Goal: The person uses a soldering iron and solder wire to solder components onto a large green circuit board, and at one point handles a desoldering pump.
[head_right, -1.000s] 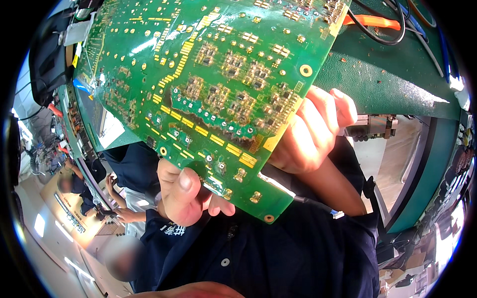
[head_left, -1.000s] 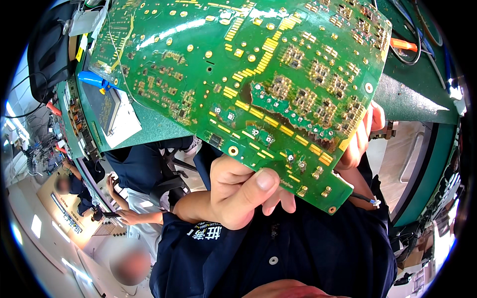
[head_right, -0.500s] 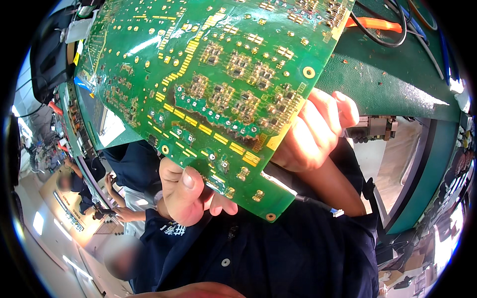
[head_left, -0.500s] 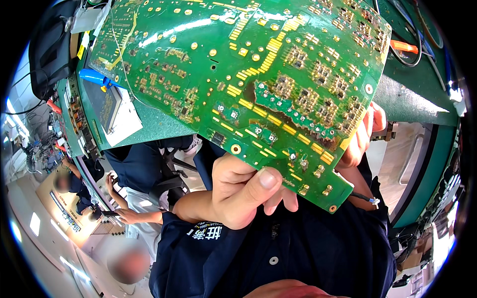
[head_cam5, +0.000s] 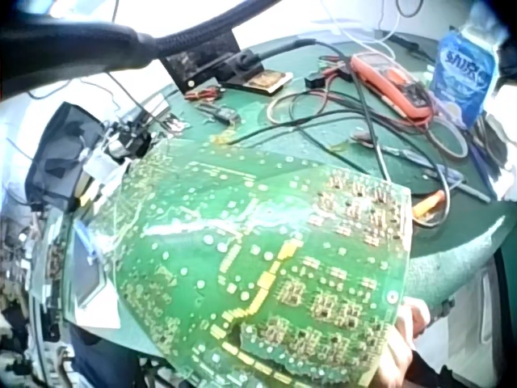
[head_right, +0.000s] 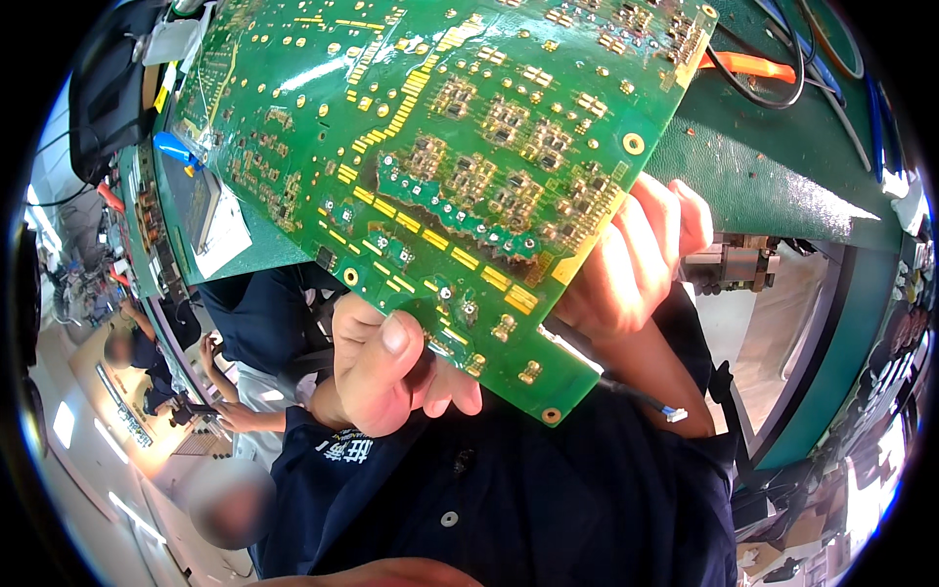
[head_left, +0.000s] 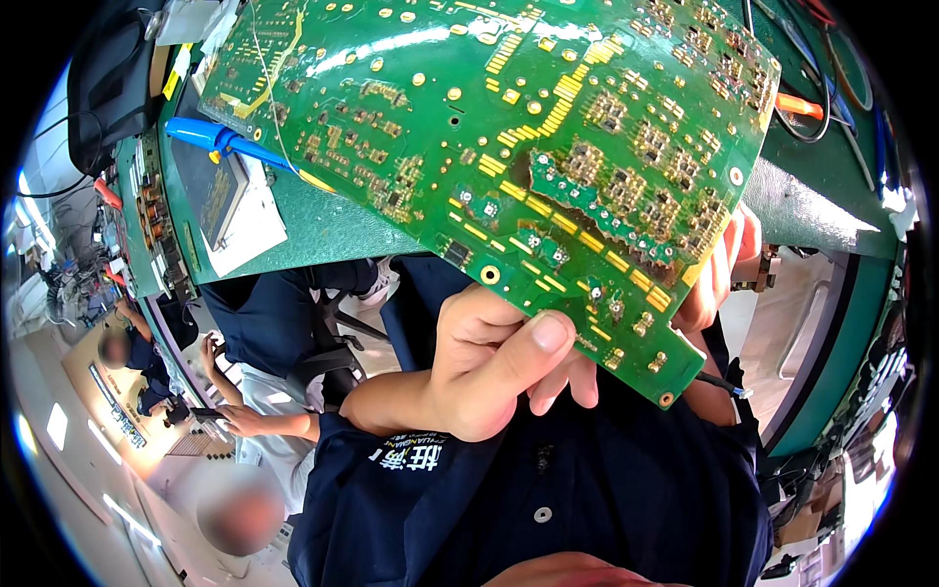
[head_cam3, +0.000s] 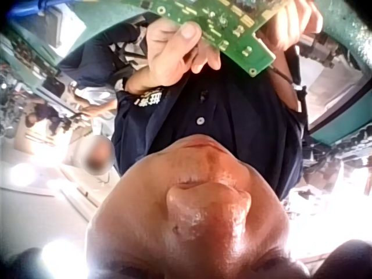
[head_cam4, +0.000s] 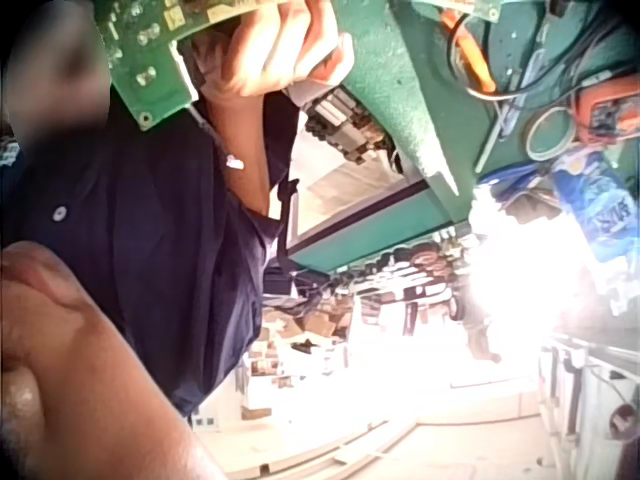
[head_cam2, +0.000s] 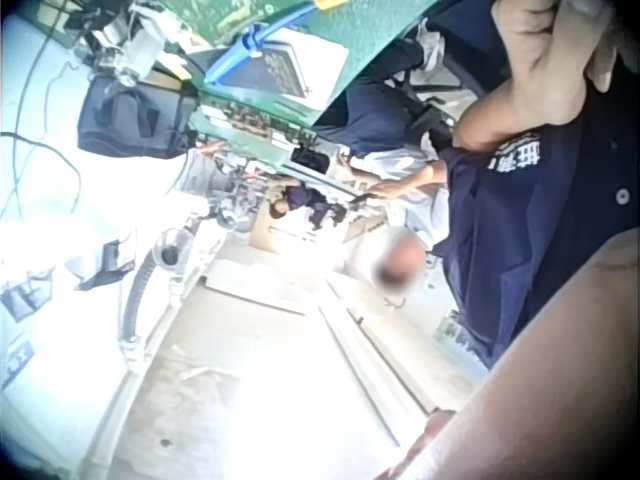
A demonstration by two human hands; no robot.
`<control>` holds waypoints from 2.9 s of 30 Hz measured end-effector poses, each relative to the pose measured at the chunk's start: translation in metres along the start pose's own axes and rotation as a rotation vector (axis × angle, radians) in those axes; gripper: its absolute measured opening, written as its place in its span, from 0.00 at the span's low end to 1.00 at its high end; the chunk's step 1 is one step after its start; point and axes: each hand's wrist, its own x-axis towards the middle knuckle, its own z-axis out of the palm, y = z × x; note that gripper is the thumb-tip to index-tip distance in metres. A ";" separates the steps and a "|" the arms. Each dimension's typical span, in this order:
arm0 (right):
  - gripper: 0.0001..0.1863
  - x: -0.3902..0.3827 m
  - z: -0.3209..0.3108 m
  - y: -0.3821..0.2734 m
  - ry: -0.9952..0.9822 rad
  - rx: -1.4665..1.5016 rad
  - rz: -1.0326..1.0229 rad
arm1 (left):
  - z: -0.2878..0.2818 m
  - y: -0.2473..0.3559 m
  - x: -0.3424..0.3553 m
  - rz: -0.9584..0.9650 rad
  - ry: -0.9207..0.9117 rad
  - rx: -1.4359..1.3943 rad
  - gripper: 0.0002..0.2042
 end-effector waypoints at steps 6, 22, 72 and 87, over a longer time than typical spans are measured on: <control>0.16 0.004 0.000 -0.002 0.005 -0.014 -0.006 | 0.003 0.003 -0.002 -0.011 0.045 0.040 0.19; 0.14 0.006 -0.001 -0.006 -0.005 -0.066 -0.009 | 0.001 0.000 -0.002 0.012 0.040 0.039 0.18; 0.09 -0.004 -0.002 -0.005 -0.045 -0.126 0.022 | 0.001 -0.002 0.001 0.066 0.023 -0.016 0.16; 0.11 -0.005 0.002 0.002 -0.003 -0.091 -0.034 | 0.001 -0.001 0.001 0.048 0.030 -0.047 0.16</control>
